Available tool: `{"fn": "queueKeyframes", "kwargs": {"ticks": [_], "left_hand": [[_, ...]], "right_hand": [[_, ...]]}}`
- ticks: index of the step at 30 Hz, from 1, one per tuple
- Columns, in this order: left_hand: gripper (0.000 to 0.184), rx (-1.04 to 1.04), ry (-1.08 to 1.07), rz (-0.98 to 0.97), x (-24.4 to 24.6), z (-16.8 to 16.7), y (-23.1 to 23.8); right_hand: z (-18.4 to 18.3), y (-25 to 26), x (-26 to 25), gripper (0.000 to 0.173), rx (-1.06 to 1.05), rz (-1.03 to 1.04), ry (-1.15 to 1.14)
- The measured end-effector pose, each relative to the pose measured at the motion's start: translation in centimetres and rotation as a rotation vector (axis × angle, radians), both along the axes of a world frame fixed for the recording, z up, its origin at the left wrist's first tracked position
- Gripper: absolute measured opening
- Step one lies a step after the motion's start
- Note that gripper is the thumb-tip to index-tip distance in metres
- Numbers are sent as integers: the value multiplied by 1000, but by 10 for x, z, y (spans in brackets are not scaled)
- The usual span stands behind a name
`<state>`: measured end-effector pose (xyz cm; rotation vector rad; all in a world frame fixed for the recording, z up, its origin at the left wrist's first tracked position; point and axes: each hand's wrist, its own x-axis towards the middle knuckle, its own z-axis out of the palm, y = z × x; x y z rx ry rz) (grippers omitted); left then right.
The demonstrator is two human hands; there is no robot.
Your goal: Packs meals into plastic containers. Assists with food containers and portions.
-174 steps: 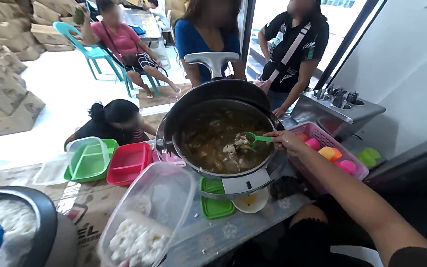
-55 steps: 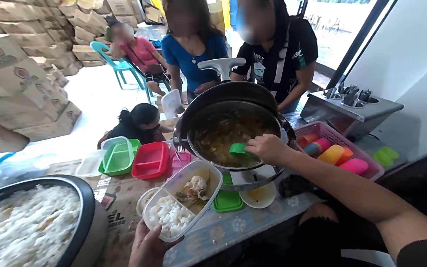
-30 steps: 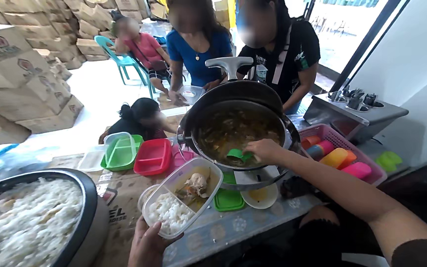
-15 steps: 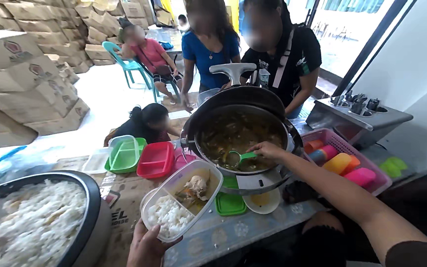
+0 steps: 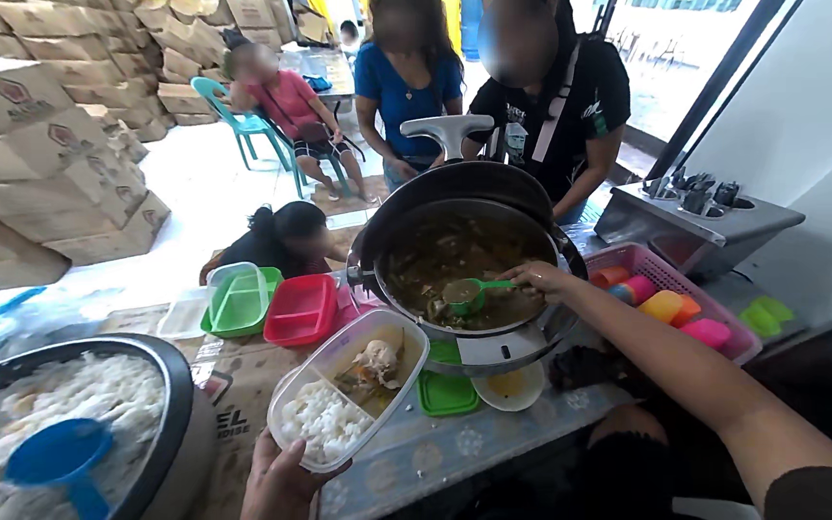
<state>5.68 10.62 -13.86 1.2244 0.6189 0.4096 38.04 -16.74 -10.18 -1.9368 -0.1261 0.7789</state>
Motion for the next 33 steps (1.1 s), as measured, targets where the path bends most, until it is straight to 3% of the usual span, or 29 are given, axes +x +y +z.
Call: {"fn": "queueKeyframes", "kwargs": {"ticks": [8,21,29,33], "left_hand": [[55,2,-32,-20,2,0,-4],[55,8,-38,-47,-2,-4,-6],[54,-9,-37,-47,-3,1,-10],[57,-13,-29,-62,-1,2,-14]], "right_hand": [[9,-20,0,28,29,-31,-2],[54,-30,11,28,-223,3,90],[57,-32,13,28,-205,0,103],[59,-39,16,29,-97,45,-52]]}}
